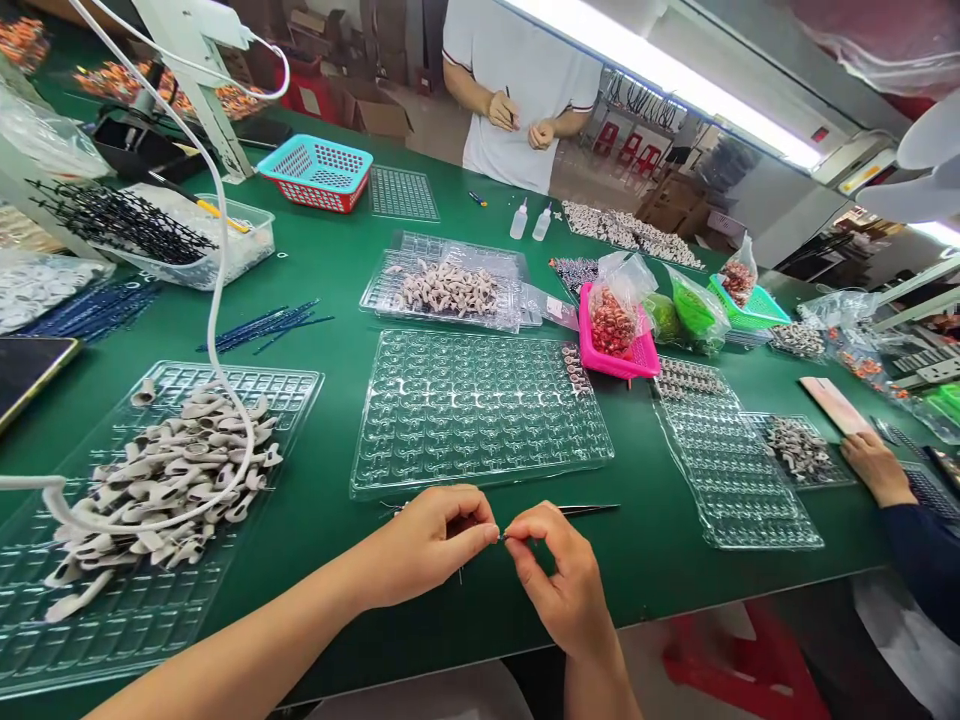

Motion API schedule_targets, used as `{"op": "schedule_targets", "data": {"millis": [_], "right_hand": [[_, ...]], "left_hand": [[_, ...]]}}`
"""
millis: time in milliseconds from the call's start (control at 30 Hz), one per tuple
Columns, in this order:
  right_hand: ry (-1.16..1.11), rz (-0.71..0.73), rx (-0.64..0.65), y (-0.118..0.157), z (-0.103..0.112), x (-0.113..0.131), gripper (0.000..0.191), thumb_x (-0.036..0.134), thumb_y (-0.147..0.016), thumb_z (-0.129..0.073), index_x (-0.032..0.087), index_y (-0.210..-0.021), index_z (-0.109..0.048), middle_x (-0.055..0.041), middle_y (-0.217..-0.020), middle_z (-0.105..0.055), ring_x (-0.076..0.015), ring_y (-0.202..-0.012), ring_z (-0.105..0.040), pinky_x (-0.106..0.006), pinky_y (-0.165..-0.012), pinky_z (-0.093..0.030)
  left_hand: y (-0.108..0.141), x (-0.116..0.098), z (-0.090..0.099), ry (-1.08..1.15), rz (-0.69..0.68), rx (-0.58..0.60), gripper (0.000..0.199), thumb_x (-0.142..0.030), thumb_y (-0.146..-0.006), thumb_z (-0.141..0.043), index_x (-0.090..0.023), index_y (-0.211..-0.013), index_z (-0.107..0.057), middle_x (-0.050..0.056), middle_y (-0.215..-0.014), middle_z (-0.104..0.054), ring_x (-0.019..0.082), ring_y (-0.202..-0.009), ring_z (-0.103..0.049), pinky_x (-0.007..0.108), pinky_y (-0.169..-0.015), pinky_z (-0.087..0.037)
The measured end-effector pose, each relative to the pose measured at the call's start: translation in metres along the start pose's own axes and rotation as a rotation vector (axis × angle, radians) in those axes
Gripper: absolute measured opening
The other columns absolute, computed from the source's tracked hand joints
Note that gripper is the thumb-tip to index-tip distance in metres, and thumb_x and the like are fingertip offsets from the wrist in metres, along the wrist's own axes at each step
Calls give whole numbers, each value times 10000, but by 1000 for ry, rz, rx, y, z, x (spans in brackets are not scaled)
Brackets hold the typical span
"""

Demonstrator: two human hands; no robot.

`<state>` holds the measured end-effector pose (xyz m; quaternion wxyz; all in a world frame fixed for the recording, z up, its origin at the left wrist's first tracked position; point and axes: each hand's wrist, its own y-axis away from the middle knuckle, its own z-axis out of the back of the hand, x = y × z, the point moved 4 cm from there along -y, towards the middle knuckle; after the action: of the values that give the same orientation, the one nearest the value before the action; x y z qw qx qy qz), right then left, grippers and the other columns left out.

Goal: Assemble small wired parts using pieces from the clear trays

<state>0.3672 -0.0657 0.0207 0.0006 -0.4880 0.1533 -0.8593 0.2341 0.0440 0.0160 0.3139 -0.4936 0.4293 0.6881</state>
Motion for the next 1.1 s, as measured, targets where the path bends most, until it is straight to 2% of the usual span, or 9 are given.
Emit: {"op": "schedule_targets", "data": {"millis": [200,333,467,667,867,1100], "right_hand": [[47,35,-101,3,-3,-1,233,112,-911,-571,239,-1106,-560,-16,-928,-636,-147,-838,-594,-293,-746,-495],[82,71,-182,4,-6,-5,215,81,-906,-562,236,-1055,-576,-12,-899,-627,-140,-822,-599,-280,-725,-499],[110,91,-194,4,-10,-9,214,76,-895,-570,225,-1048,-575,-18,-896,-628,-146,-820,-599,-291,-729,-498],[86,71,-196,6,-11,-11,194,75,-903,-539,222,-1026,-570,-15,-870,-623,-145,-793,-600,-283,-700,-497],[75,67,-199,8,-9,-11,182,81,-905,-541,222,-1017,-568,-16,-869,-624,-142,-789,-589,-281,-706,-487],[35,38,-169,8,-10,-12,127,113,-913,-530,225,-966,-558,-7,-836,-617,-143,-766,-576,-289,-712,-473]], "left_hand": [[-1,-1,1,44,-24,-69,311,-423,-920,-495,-169,-763,-582,-34,-680,-469,129,-619,-419,243,-564,-328],[-2,-1,1,83,-14,-104,318,-435,-910,-502,-166,-760,-582,-31,-683,-477,136,-645,-422,251,-594,-335],[-3,4,-2,135,5,-125,312,-438,-890,-528,-163,-751,-582,-28,-681,-478,135,-640,-416,255,-590,-324],[-6,13,-9,488,127,-3,315,-468,-828,-606,-157,-786,-581,-82,-572,-350,95,-531,-265,241,-513,-204],[-6,12,-9,579,196,0,285,-406,-786,-674,-160,-728,-543,-82,-563,-368,85,-532,-246,252,-523,-171],[-5,13,-14,733,194,88,265,-362,-809,-691,-157,-739,-538,-75,-564,-383,84,-542,-240,261,-542,-164]]}}
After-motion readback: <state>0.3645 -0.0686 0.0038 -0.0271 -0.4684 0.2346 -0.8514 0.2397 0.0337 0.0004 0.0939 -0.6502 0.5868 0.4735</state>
